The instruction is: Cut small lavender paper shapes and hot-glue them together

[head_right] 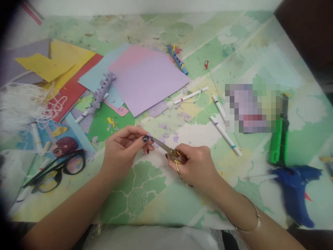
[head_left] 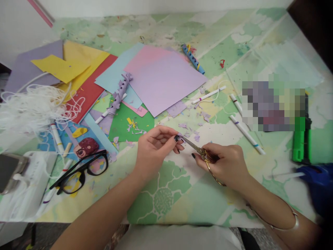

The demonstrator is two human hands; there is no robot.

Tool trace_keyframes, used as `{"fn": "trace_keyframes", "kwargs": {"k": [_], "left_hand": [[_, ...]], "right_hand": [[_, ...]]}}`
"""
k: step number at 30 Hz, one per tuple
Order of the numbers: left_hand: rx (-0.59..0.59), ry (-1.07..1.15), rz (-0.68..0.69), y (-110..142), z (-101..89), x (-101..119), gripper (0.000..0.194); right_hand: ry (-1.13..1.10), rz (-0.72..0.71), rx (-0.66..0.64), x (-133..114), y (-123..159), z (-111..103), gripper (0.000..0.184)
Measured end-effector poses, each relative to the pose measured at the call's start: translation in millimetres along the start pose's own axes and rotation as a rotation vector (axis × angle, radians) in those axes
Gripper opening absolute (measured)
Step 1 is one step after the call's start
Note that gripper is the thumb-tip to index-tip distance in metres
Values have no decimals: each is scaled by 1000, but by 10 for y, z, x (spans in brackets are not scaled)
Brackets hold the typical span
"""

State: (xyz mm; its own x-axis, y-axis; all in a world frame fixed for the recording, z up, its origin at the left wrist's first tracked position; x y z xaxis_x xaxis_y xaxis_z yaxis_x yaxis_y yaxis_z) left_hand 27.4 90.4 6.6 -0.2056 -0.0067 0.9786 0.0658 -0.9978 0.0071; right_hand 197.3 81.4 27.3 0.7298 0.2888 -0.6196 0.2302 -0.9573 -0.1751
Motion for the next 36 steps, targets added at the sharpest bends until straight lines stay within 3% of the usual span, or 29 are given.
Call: {"fn": "trace_keyframes", "kwargs": {"k": [7,18,36], "left_hand": [[4,-25,-5,3,8,22,5],[-1,-32,10,5,-9,40,9],[-86,-156,72,-34,-10,130,17]], "right_hand": [[-32,36,-31,24,6,10,22],[-19,-24,-53,2,-17,-24,22],[37,-60,-142,71,-26,-39,23]]}}
Point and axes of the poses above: each hand's wrist, its own y-axis away from the middle knuckle, its own z-axis out of the palm, x = y × z, the point moved 7 cm from there along -y, towards the middle knuckle, and after that the axes turned 8 degrees about z, right-handed, at the moved point
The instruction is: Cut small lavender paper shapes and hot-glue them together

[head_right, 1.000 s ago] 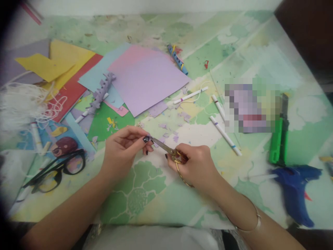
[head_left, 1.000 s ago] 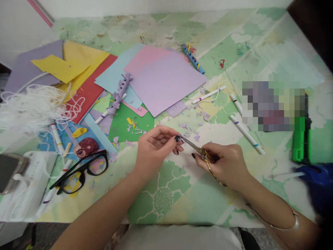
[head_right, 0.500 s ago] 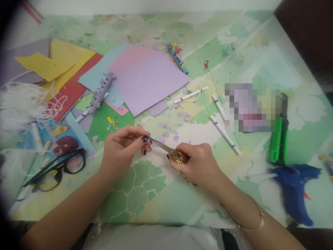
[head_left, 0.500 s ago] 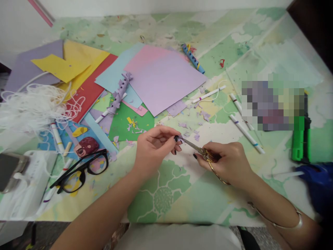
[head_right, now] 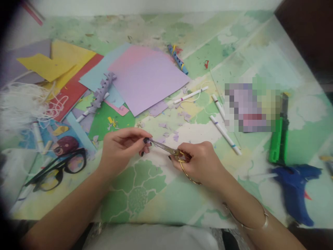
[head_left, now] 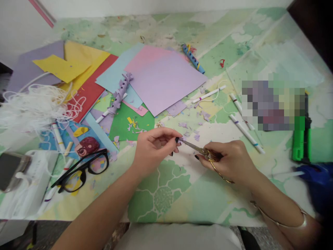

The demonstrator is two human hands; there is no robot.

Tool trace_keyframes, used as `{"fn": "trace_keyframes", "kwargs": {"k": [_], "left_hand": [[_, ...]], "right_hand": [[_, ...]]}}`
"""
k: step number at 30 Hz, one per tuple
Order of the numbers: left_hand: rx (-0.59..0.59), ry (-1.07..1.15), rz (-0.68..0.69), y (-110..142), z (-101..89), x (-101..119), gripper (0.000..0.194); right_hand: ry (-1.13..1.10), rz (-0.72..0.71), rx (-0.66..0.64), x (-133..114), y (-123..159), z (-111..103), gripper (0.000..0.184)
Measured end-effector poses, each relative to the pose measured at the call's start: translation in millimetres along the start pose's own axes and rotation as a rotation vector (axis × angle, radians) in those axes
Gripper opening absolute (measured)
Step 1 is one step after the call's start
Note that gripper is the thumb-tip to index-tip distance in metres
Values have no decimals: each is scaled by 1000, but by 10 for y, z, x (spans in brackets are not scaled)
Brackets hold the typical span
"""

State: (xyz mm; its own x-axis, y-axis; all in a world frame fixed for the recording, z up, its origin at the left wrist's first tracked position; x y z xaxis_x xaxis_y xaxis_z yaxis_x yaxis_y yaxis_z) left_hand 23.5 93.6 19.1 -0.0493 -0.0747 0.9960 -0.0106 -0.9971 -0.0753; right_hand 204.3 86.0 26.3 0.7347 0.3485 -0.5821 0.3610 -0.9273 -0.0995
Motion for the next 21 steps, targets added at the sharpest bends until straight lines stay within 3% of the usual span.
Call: {"fn": "trace_keyframes", "kwargs": {"k": [8,21], "left_hand": [[-27,17,6,-7,5,16,17],[-42,182,-123,17,43,-134,1]], "right_hand": [[-31,43,-59,49,-10,41,23],[-122,102,-72,62,-13,33,25]]}}
Point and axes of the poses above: each hand's wrist, its own y-axis away from the middle knuckle, its own z-axis out of the palm, x = y × z, the point moved 7 cm from there along -y, towards the middle knuckle, and after that the axes turned 8 degrees about z, right-handed, at the moved point
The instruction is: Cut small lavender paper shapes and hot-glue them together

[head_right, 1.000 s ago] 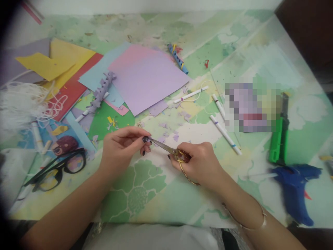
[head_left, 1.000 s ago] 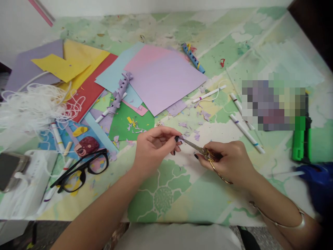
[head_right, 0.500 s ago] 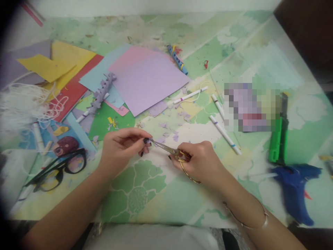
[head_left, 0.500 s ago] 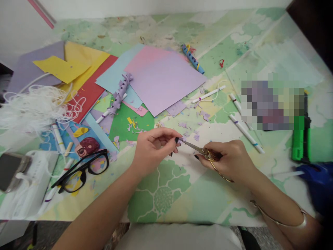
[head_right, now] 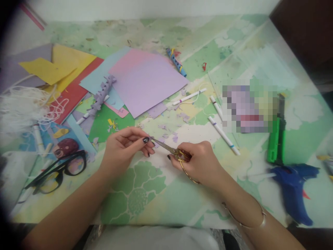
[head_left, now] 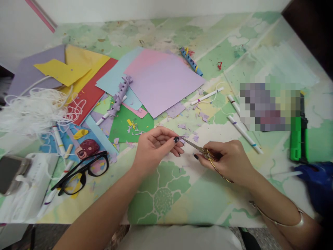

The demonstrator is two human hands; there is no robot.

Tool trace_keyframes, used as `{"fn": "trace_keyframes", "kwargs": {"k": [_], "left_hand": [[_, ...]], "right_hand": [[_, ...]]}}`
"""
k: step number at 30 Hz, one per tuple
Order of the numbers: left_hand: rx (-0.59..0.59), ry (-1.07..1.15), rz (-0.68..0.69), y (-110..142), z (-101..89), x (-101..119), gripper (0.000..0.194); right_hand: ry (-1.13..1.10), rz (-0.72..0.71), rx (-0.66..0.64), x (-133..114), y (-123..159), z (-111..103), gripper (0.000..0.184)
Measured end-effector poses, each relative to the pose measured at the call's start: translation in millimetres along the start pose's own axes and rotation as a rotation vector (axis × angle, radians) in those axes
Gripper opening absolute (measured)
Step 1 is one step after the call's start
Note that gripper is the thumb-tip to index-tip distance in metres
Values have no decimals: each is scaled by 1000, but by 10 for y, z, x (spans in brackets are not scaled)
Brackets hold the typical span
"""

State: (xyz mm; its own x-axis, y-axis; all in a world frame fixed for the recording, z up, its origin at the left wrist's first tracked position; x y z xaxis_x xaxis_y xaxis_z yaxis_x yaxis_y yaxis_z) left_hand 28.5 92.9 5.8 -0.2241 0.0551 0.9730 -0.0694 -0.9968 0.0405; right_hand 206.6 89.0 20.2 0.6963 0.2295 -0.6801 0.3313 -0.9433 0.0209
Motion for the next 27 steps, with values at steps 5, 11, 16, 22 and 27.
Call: {"fn": "trace_keyframes", "kwargs": {"k": [5,11,16,22,27], "left_hand": [[-9,-20,-7,-6,1,-4,4],[9,17,-13,-8,6,-22,5],[28,204,-138,-3,37,-104,4],[-8,427,-362,57,129,-223,3],[-37,480,-386,87,186,-223,7]], "right_hand": [[-35,27,-50,8,-5,45,26],[-81,74,-99,39,-21,82,28],[-126,119,-138,65,-18,107,31],[-220,190,-188,92,-12,165,34],[-259,213,-198,87,-6,206,34]]}}
Point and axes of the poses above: each hand's wrist, its own y-axis away from the middle knuckle, its own z-axis out of the palm, x = y × z, the point moved 7 cm from there along -y, towards the middle knuckle, and after that the axes turned 8 degrees about z, right-handed, at the moved point
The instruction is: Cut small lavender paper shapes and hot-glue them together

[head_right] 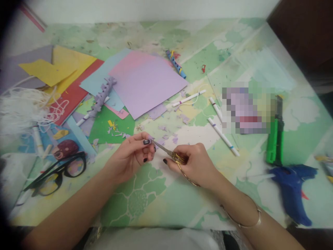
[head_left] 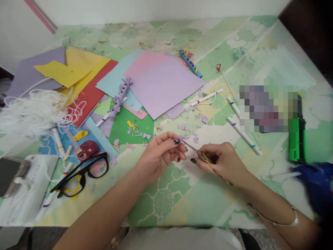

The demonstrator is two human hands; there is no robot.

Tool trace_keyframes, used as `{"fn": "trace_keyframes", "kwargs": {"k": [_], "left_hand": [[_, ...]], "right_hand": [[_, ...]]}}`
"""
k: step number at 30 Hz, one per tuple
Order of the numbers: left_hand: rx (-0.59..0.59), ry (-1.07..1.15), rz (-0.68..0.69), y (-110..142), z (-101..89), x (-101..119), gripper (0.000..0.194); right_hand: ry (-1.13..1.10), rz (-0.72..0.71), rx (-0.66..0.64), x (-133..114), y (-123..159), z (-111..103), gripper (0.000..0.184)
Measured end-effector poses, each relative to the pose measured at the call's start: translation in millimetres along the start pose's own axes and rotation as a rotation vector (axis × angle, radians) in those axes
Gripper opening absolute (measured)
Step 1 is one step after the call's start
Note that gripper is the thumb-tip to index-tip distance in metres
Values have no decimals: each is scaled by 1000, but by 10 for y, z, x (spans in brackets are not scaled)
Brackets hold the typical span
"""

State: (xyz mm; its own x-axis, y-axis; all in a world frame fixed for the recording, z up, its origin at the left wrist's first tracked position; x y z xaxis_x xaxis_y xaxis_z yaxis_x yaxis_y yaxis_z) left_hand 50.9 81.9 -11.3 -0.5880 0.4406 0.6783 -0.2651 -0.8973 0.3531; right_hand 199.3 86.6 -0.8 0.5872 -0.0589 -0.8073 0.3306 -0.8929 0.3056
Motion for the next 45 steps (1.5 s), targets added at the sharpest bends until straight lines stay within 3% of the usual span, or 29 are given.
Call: {"fn": "trace_keyframes", "kwargs": {"k": [15,32,45], "left_hand": [[48,-273,223,42,2,130,10],[96,-230,26,32,-54,59,10],[90,-226,6,25,-86,58,10]], "right_hand": [[-88,49,-35,7,8,85,30],[-82,46,-75,14,10,124,29],[-131,71,-140,50,3,138,32]]}}
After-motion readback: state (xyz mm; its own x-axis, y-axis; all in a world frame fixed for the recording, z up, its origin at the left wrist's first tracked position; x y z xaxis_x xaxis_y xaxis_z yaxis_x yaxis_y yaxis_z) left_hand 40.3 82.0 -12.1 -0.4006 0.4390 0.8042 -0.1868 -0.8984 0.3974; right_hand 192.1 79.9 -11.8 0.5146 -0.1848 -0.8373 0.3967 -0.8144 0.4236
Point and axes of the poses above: each hand's wrist, its own y-axis away from the middle knuckle, its own z-axis out of the palm, x = y × z, the point moved 7 cm from there along -y, towards the middle knuckle, and after that the axes turned 8 degrees about z, right-handed, at the moved point
